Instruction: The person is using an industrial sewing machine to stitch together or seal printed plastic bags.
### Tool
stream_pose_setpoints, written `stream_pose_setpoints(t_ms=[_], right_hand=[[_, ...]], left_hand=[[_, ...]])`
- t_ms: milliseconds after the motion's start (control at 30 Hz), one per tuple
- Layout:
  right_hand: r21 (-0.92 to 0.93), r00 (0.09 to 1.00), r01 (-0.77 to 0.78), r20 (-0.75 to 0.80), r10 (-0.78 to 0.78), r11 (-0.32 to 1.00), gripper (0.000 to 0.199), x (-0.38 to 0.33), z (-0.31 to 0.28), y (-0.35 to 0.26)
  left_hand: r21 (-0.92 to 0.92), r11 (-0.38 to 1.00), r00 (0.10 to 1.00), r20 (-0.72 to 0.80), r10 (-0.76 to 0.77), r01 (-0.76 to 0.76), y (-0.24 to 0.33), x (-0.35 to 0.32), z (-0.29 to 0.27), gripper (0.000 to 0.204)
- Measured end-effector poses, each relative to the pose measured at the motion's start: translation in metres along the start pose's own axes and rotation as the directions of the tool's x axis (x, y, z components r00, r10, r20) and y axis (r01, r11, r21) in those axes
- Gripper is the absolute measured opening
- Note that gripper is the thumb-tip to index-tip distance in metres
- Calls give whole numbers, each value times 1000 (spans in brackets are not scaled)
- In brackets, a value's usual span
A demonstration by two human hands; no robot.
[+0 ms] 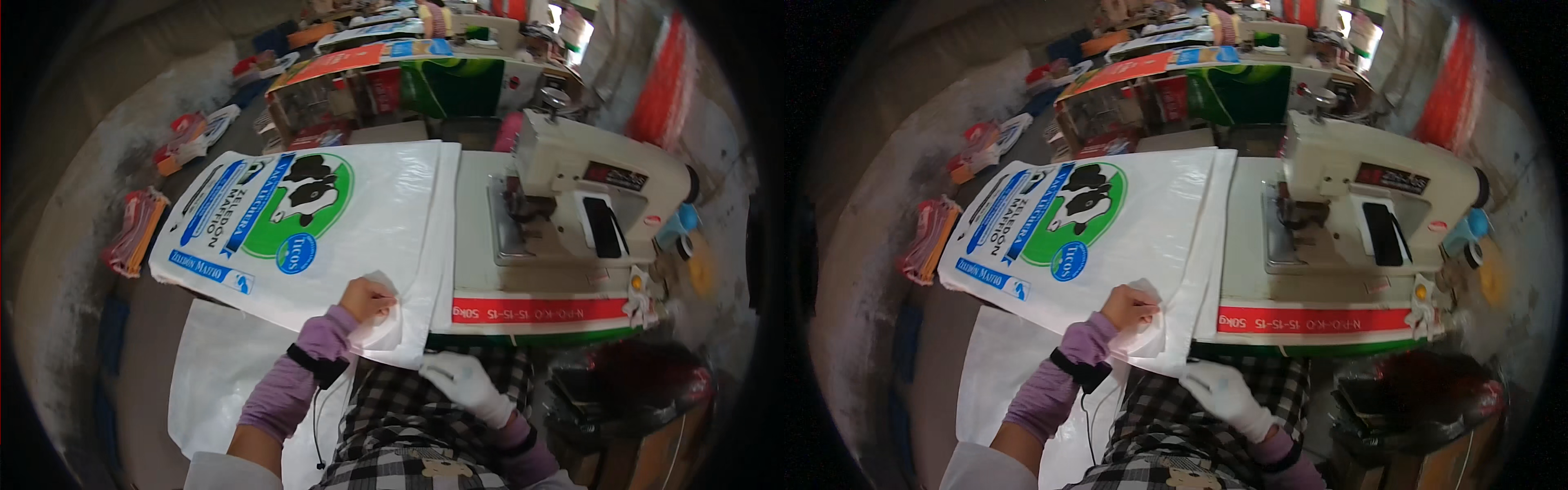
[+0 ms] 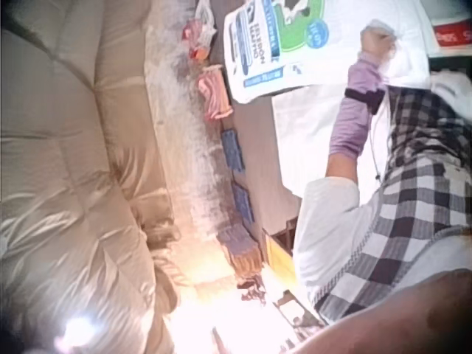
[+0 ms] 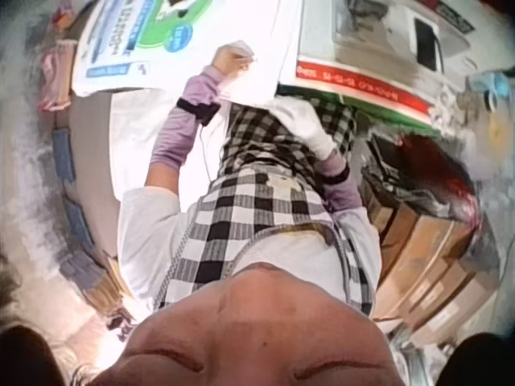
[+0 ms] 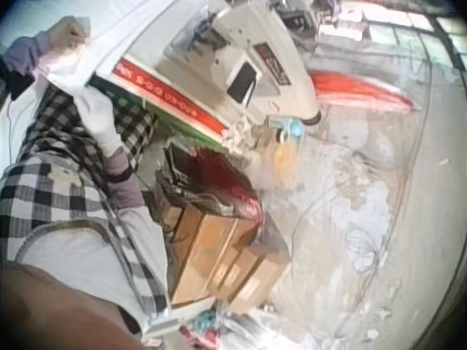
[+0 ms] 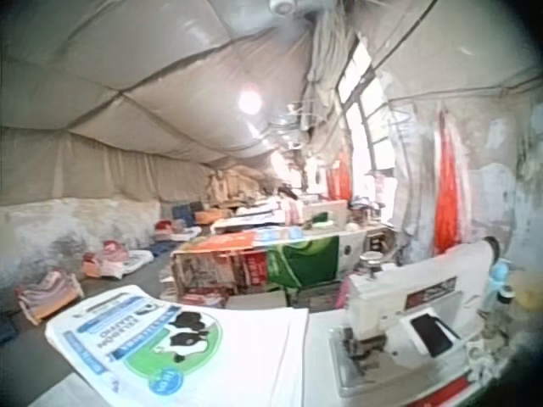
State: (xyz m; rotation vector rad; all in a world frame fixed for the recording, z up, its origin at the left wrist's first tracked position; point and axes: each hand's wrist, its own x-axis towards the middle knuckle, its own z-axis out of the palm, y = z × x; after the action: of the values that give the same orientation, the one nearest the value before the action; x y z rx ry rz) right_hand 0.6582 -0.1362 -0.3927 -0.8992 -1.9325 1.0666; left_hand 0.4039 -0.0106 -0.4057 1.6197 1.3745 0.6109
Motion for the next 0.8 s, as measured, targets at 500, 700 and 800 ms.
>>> stream_pose_setpoints(t_ms=[500, 700, 800], right_hand=[[-396, 864, 53, -442, -241, 917, 22, 119, 35, 34], [-571, 857, -76, -456, -239, 817, 19, 94, 23, 29], [-522, 844, 34, -441, -304, 852, 16, 106, 25, 4]], left_hand=[[-54, 986, 935, -331, 130, -157, 18, -25, 2, 11], [-193, 878, 681, -709, 184, -438, 44, -50, -32, 6], [-202, 922, 777, -612, 145, -332, 45, -65, -24, 7]])
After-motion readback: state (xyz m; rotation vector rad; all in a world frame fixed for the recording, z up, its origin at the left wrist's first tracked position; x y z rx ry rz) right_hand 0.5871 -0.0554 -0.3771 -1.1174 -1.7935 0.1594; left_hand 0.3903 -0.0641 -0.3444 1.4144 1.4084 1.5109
